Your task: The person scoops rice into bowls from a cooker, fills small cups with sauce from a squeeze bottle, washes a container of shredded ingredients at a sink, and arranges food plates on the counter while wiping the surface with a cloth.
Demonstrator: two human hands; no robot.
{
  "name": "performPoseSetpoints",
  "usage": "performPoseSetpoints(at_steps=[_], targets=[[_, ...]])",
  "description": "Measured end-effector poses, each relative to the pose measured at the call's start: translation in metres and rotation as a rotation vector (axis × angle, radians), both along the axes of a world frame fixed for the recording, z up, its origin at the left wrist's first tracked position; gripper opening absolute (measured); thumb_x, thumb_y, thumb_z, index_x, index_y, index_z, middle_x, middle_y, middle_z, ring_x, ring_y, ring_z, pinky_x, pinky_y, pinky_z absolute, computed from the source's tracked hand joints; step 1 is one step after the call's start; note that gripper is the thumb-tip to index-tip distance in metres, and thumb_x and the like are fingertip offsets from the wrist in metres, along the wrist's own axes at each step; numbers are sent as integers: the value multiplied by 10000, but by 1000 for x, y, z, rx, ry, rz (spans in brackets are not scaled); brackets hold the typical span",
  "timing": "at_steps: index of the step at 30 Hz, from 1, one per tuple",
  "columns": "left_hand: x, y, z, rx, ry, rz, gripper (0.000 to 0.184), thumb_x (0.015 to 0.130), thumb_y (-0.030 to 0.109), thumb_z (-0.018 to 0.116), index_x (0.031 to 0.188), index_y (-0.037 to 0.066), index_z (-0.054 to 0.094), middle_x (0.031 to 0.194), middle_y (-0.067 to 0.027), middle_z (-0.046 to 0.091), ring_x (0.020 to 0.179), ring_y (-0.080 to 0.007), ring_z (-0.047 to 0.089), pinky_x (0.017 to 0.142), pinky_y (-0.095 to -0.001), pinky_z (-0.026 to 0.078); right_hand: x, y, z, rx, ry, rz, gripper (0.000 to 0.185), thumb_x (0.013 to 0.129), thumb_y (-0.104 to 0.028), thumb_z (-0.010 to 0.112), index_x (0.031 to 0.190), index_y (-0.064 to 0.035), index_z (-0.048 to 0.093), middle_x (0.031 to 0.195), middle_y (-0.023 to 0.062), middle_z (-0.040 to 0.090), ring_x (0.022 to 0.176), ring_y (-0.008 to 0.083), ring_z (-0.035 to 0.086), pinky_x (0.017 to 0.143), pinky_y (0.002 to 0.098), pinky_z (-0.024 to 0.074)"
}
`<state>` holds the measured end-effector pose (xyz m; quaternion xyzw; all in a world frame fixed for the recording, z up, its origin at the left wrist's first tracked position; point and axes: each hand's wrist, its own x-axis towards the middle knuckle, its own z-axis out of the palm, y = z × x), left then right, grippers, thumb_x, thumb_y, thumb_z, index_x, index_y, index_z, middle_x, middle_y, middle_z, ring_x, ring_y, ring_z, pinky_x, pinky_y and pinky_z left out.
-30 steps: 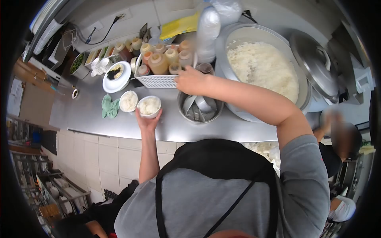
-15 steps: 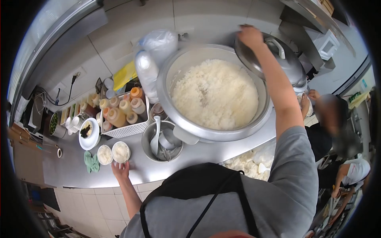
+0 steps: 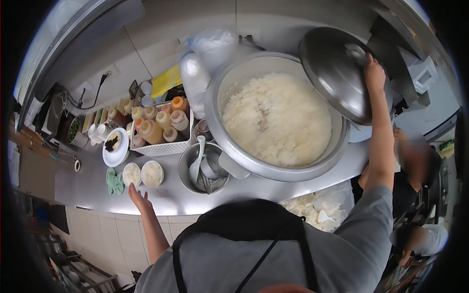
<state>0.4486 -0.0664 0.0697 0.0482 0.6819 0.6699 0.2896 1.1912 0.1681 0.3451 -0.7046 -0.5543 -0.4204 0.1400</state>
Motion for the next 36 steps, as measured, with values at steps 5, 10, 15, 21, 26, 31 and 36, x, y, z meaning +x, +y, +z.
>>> performPoseSetpoints(at_steps=[5, 10, 15, 21, 26, 31, 36], targets=[[19, 10, 26, 28, 85, -41, 643, 796, 455, 523, 1300, 119, 305, 1360, -93, 273, 1263, -299, 192, 966, -471, 231, -100, -33, 6, -12, 20, 416, 308, 776, -98, 523, 1083, -90, 531, 846, 151, 603, 760, 319, 597, 658, 400, 496], [32, -3, 40, 84, 104, -44, 628, 796, 447, 529, 1292, 125, 318, 1334, -87, 307, 1231, -286, 236, 935, -436, 270, -167, -46, -24, -165, 69, 643, 340, 762, -76, 543, 1100, -84, 515, 813, 121, 575, 755, 309, 573, 654, 402, 482], [20, -46, 36, 53, 117, 77, 608, 793, 439, 540, 1280, 130, 344, 1308, -88, 336, 1214, -271, 266, 916, -420, 293, -187, -48, -40, -221, 86, 735, 373, 744, -70, 575, 1112, -78, 516, 826, 111, 569, 771, 287, 567, 663, 383, 478], [10, -81, 35, 12, 103, 127, 575, 803, 421, 535, 1269, 131, 360, 1305, -72, 341, 1182, -255, 303, 905, -392, 309, -188, -52, -50, -193, 90, 735, 363, 751, -59, 563, 1110, -86, 511, 833, 120, 572, 767, 295, 569, 664, 394, 477], [-6, -90, 31, 88, 40, 98, 533, 814, 398, 535, 1248, 126, 386, 1276, -57, 358, 1164, -238, 311, 884, -389, 319, -191, -55, -49, -231, 173, 711, 354, 771, -76, 561, 1120, -84, 505, 945, 143, 575, 847, 341, 556, 723, 417, 453], [-63, -124, 23, 130, -7, 67, 518, 816, 371, 545, 1241, 112, 401, 1259, -46, 379, 1143, -232, 337, 883, -397, 324, -217, -74, -29, -30, 90, 631, 366, 790, -191, 585, 1134, -95, 504, 1075, 147, 531, 922, 345, 530, 802, 390, 427], [-147, -195, 16, 195, -36, 121, 503, 825, 363, 538, 1233, 94, 418, 1263, -54, 400, 1169, -254, 345, 922, -424, 320, -333, -126, -21, 151, 469, 769, 168, 815, -166, 580, 930, -56, 631, 865, 104, 632, 794, 246, 611, 710, 306, 462]])
